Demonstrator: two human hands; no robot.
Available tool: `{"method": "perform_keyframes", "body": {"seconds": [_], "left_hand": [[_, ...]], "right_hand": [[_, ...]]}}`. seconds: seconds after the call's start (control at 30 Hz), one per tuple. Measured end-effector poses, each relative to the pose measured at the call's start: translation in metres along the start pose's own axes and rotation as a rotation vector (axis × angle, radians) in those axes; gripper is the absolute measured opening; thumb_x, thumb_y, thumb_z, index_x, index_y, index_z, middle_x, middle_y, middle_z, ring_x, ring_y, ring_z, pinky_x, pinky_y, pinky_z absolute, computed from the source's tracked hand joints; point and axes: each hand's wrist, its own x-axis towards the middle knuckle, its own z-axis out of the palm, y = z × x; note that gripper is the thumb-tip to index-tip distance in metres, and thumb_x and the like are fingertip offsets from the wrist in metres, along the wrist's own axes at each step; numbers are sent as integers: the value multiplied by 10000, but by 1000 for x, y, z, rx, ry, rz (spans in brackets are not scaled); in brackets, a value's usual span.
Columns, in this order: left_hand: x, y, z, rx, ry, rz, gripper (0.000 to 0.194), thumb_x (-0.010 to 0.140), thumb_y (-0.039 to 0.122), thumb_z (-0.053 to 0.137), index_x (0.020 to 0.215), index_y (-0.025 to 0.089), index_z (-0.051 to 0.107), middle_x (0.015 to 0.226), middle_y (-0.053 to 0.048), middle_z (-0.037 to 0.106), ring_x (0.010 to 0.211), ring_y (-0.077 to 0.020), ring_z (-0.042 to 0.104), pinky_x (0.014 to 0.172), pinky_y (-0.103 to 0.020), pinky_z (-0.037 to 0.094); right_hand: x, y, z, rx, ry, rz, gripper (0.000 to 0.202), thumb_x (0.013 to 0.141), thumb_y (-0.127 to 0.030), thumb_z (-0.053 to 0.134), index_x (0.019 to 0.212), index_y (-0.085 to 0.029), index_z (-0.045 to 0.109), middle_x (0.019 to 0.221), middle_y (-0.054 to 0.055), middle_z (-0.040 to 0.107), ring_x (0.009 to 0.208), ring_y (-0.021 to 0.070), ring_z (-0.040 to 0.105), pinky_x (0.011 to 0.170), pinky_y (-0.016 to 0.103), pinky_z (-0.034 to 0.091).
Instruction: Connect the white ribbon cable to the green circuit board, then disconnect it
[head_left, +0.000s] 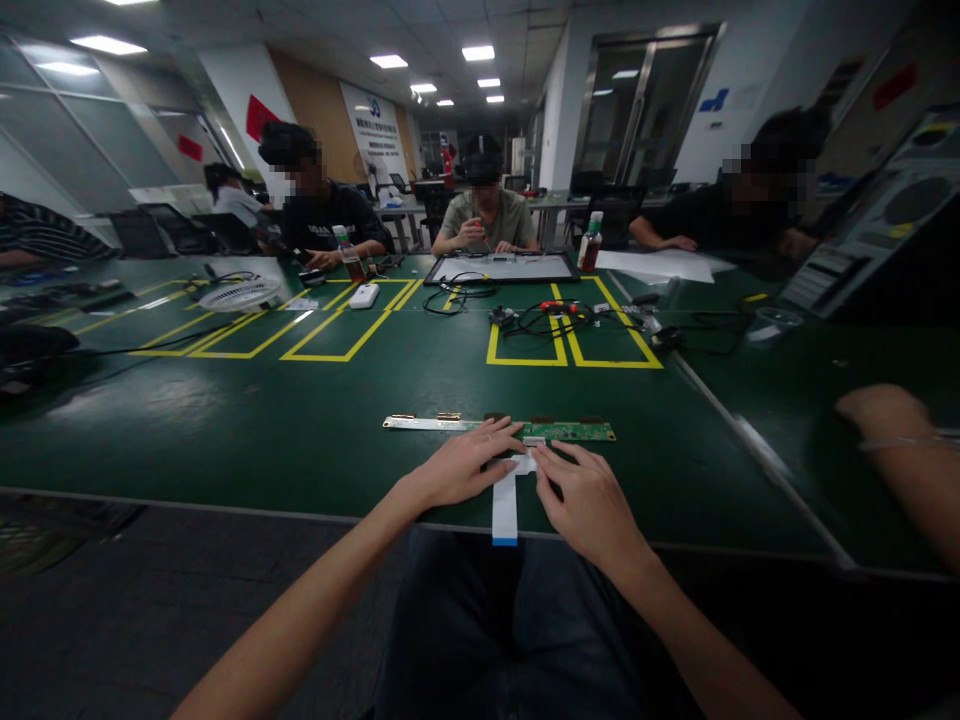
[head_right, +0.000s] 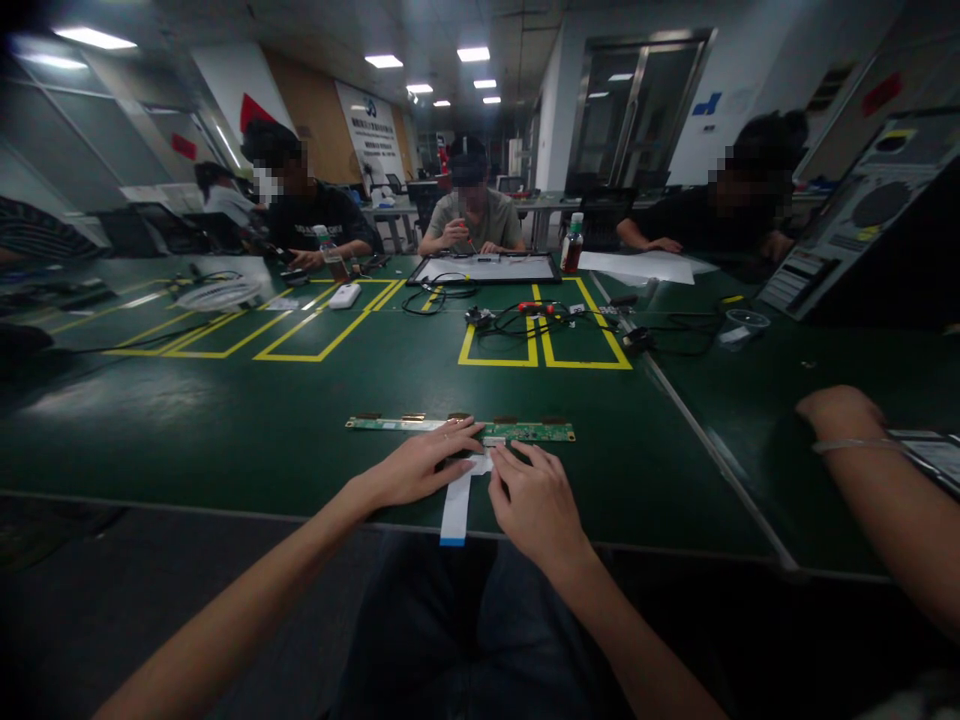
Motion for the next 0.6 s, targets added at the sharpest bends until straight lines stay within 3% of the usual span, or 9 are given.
{"method": "perform_keyframes", "body": {"seconds": [0.2,0.6], "left_hand": [[0,-2,-1,1,-38,18,421,1118,361,423,1520,372,548,1636,6,475,1613,-234,265,1291,-526,320],[0,-6,-2,-7,-51,63,461,1093,300,458,1543,359,541,1630,13,466,1618,-244,236,1299,-538,302]], "right_hand": [[1,-1,1,-13,19,4,369,1032,-220,510,1339,-230,715,1333,80,743,1283,282,642,1064,507,505],[1,0,0,-4,2,16,374,1036,-213,496,1337,-242,716,1346,68,737,1301,280,634,1067,522,508]]}}
